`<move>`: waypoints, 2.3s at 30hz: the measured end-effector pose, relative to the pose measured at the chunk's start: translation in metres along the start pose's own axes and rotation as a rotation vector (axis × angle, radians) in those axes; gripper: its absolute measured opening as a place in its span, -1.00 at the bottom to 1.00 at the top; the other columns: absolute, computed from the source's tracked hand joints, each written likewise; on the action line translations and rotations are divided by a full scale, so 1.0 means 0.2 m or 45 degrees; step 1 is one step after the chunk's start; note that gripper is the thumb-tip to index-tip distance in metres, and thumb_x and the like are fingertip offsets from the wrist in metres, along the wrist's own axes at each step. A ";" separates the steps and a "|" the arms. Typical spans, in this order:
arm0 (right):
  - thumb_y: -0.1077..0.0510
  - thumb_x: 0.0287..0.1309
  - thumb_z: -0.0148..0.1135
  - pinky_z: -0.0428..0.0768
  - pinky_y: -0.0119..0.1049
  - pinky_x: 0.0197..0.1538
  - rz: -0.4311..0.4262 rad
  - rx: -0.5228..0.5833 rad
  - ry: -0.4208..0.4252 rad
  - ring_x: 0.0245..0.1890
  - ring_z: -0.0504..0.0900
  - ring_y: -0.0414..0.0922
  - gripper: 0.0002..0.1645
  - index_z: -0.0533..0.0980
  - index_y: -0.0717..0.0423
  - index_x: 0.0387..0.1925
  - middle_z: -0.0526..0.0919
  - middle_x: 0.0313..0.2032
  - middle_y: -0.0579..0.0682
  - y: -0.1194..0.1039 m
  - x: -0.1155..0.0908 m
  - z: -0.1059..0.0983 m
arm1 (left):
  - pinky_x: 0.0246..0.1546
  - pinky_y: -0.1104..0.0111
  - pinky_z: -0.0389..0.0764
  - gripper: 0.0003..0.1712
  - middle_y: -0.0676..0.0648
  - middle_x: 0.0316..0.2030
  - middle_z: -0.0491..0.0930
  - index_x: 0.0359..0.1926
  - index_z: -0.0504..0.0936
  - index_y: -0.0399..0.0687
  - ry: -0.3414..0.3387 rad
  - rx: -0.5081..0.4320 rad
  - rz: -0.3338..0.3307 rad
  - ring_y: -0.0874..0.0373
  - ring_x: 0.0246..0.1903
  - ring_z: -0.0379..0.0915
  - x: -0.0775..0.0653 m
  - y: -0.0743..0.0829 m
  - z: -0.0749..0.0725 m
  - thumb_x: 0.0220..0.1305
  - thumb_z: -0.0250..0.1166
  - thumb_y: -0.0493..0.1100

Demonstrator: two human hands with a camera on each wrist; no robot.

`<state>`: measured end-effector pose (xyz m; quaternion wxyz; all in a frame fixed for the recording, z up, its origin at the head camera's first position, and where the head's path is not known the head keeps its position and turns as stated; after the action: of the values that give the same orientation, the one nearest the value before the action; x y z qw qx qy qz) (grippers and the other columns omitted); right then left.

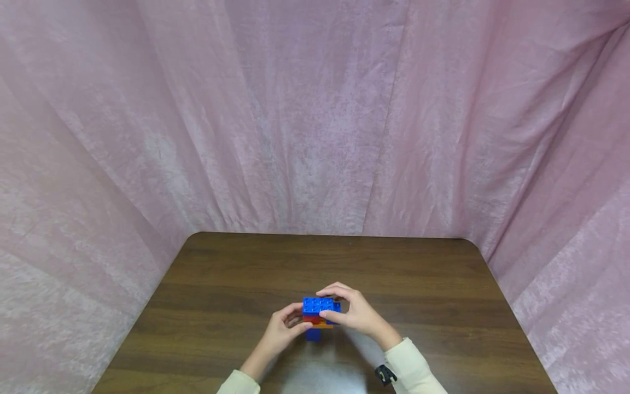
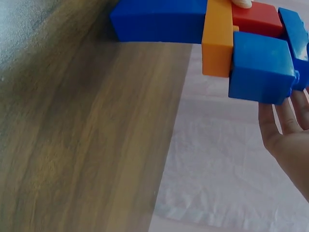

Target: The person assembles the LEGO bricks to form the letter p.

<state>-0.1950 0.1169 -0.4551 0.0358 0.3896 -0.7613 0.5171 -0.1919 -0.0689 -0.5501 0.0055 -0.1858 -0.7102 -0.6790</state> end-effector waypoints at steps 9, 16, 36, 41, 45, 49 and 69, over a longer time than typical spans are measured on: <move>0.34 0.05 0.39 0.59 -0.23 -0.02 0.063 -0.024 0.019 -0.11 0.58 0.02 -0.61 0.57 0.22 -0.03 0.63 -0.10 0.10 0.14 -0.02 0.05 | 0.06 -0.03 0.51 -0.62 -0.37 -0.08 0.60 -0.01 0.55 -0.39 -0.021 -0.012 -0.042 -0.14 -0.04 0.56 0.00 0.04 -0.01 0.11 0.37 -0.42; 0.18 0.12 0.38 0.59 -0.31 -0.02 0.140 -0.002 0.016 -0.11 0.58 -0.12 -0.65 0.60 0.10 -0.02 0.65 -0.10 -0.04 0.19 -0.03 0.05 | 0.07 -0.07 0.48 -0.62 -0.39 -0.07 0.59 -0.01 0.54 -0.42 -0.030 -0.029 -0.023 -0.10 -0.03 0.56 0.00 0.03 -0.01 0.12 0.36 -0.43; 0.34 0.01 0.41 0.60 -0.17 -0.08 0.209 -0.065 0.089 -0.17 0.58 0.12 -0.65 0.61 0.34 -0.10 0.66 -0.20 0.19 0.00 -0.01 0.04 | 0.03 -0.10 0.49 -0.61 -0.41 -0.08 0.59 0.00 0.54 -0.43 -0.032 -0.014 0.011 -0.04 -0.05 0.57 -0.01 0.02 0.00 0.13 0.36 -0.41; 0.36 0.00 0.41 0.60 -0.14 -0.08 0.180 -0.070 0.108 -0.18 0.57 0.12 -0.66 0.62 0.33 -0.11 0.66 -0.22 0.17 -0.02 0.00 0.03 | 0.00 -0.11 0.50 -0.62 -0.43 -0.10 0.59 -0.02 0.53 -0.46 -0.022 -0.003 0.060 -0.06 -0.07 0.58 0.00 0.03 0.00 0.11 0.36 -0.43; 0.37 -0.01 0.41 0.60 -0.11 -0.09 0.178 -0.055 0.116 -0.18 0.58 0.13 -0.65 0.61 0.35 -0.11 0.66 -0.22 0.18 -0.02 0.01 0.03 | -0.01 -0.11 0.51 -0.62 -0.44 -0.11 0.58 -0.03 0.53 -0.47 -0.030 0.001 0.074 -0.11 -0.07 0.58 0.01 0.03 0.00 0.11 0.36 -0.43; 0.36 -0.01 0.42 0.60 -0.13 -0.08 0.201 -0.044 0.108 -0.17 0.57 0.14 -0.65 0.61 0.36 -0.11 0.66 -0.21 0.19 -0.02 0.00 0.03 | 0.02 -0.09 0.50 -0.61 -0.44 -0.09 0.58 -0.02 0.52 -0.47 -0.049 -0.017 0.052 -0.13 -0.05 0.56 0.01 0.03 -0.01 0.11 0.36 -0.44; 0.33 0.07 0.37 0.59 -0.21 -0.08 0.189 -0.057 0.128 -0.16 0.59 0.02 -0.66 0.60 0.28 -0.06 0.66 -0.18 0.12 0.09 -0.05 0.06 | 0.03 -0.03 0.52 -0.62 -0.39 -0.09 0.60 -0.02 0.53 -0.43 -0.041 -0.005 0.040 0.05 -0.06 0.58 0.01 -0.05 0.00 0.11 0.35 -0.46</move>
<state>-0.1950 0.1151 -0.4796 0.0443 0.3050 -0.7967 0.5200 -0.1967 -0.0676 -0.5591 0.0043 -0.2079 -0.7058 -0.6772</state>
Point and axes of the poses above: each hand's wrist, its own x-axis towards the middle knuckle, its own z-axis out of the palm, y = z × x, the point moved 4 cm from there along x, towards the middle knuckle
